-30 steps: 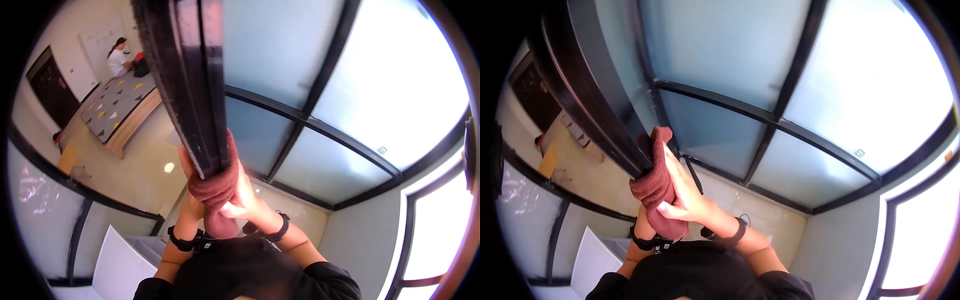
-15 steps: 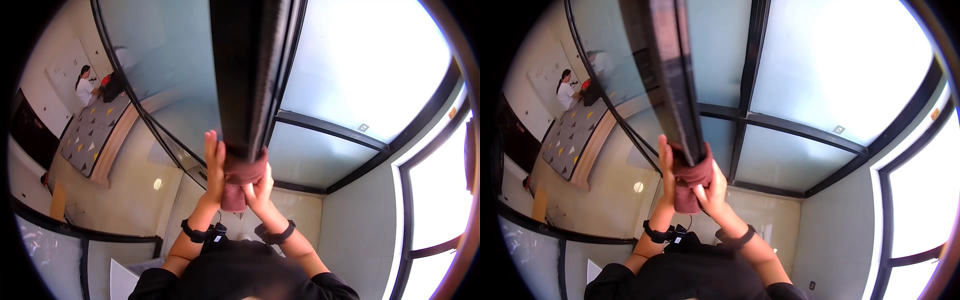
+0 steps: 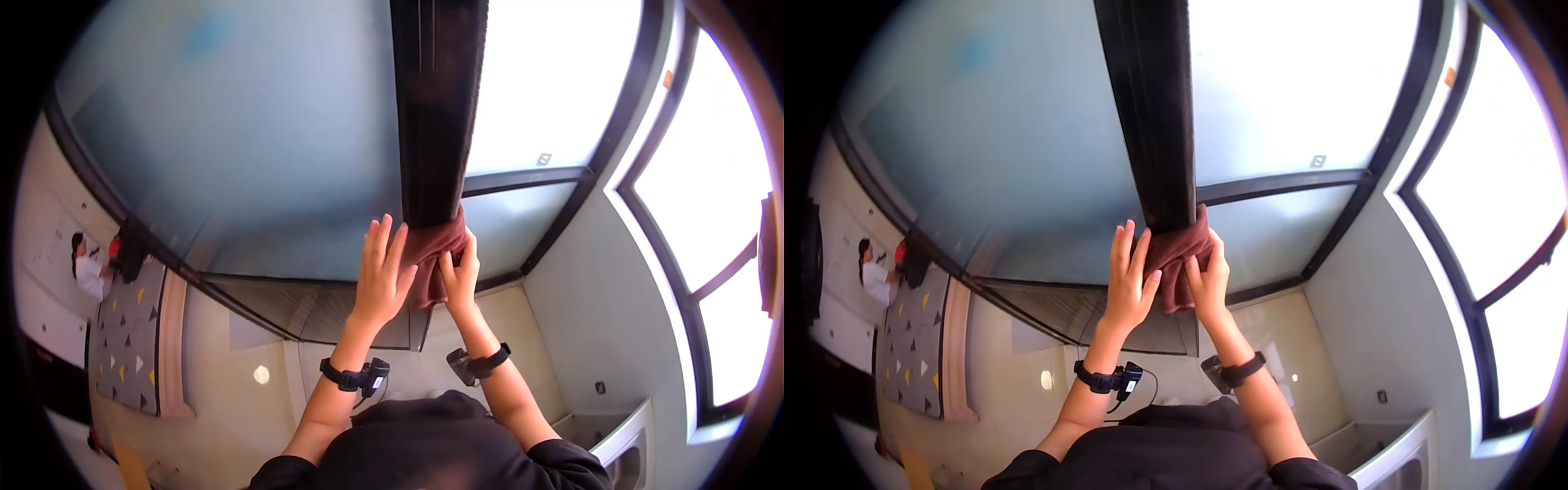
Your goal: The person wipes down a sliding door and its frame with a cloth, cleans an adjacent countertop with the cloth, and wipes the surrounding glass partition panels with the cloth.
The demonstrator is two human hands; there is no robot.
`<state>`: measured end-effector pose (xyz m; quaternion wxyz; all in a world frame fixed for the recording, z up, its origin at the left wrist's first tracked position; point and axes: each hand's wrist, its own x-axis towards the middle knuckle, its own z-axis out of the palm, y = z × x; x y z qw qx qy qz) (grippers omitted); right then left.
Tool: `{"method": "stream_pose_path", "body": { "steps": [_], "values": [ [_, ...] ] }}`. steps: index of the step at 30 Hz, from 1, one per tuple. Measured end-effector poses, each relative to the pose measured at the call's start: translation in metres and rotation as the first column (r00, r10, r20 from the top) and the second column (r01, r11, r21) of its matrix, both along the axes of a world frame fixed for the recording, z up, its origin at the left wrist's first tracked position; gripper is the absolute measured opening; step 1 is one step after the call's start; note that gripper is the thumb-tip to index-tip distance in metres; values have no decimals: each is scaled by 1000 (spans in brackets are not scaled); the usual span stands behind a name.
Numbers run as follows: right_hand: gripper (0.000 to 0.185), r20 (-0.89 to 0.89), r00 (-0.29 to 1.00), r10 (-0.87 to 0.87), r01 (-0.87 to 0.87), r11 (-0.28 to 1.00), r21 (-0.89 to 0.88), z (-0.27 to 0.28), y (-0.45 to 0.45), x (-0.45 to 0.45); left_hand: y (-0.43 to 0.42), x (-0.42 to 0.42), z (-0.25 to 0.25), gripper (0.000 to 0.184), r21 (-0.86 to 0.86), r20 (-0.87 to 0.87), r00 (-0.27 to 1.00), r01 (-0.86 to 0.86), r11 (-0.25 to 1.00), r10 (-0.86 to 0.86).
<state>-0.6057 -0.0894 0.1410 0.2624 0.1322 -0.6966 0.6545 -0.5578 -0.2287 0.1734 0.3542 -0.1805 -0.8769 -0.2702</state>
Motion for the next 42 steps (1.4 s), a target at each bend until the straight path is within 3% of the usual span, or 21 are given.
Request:
{"method": "stream_pose_path", "body": {
  "steps": [2,4,6,10,14,16,17,18,20,22,27,30,32,34,35,36,38,39,41,42],
  "values": [
    [36,51,998,-22,24,999,-26,0,3,-3,-9,-8,-4,43,34,-20,996,84,996,-83],
    [28,29,997,-74,73,997,21,-2,8,-6,-13,-22,-12,23,153,-7,991,135,979,-135],
    [23,-30,990,-136,138,988,67,-2,9,-7,-10,-32,-19,15,162,64,993,84,983,-96],
    [23,34,994,-101,99,993,57,-3,9,-20,-15,-46,-19,15,213,53,993,96,972,-109],
    [41,79,996,44,-48,997,55,-5,13,-43,-13,-57,-22,17,241,-3,1000,24,970,-24],
    [52,-13,988,155,-155,988,-4,-1,14,-54,-6,-61,-27,18,257,-20,997,-63,964,70],
    [63,-1,979,205,-204,977,56,-1,19,-61,-2,-65,-30,18,265,-70,988,-112,958,135],
    [62,4,971,239,-239,969,59,2,21,-65,1,-68,-31,18,273,-124,972,-159,949,199],
    [54,16,941,338,-330,906,266,1,32,-83,4,-72,-33,16,312,-58,965,-226,923,256],
    [46,1,909,416,-407,889,212,0,39,-104,9,-82,-34,21,188,-188,924,-299,936,333],
    [37,37,793,608,-603,776,186,-7,56,-140,31,-88,-21,25,269,-253,909,-263,927,331],
    [44,91,702,707,-707,674,214,-8,71,-153,55,-84,-11,24,341,-313,826,-363,867,469],
    [49,72,608,791,-782,580,230,-12,83,-163,72,-82,3,30,318,-380,788,-379,869,484],
    [44,87,575,814,-782,514,352,-12,93,-165,85,-74,17,39,211,-305,811,-454,866,500],
    [33,138,574,808,-792,503,346,-15,98,-170,93,-73,30,41,141,-241,832,-479,867,499],
    [33,127,565,816,-796,498,344,-24,100,-177,97,-74,42,42,66,-179,850,-492,868,496],
    [20,-27,716,697,-619,653,436,-41,103,-189,101,-75,50,43,-72,-80,890,-454,888,448],
    [20,-37,721,692,-615,663,427,-41,107,-191,108,-79,56,40,-119,-73,898,-439,890,434],
    [9,335,768,546,-631,736,246,-42,116,-193,115,-85,62,33,-203,-91,921,-389,899,378],
    [6,384,756,530,-611,783,122,-45,122,-198,118,-90,62,31,-238,-102,932,-363,901,349]
  ]
}}
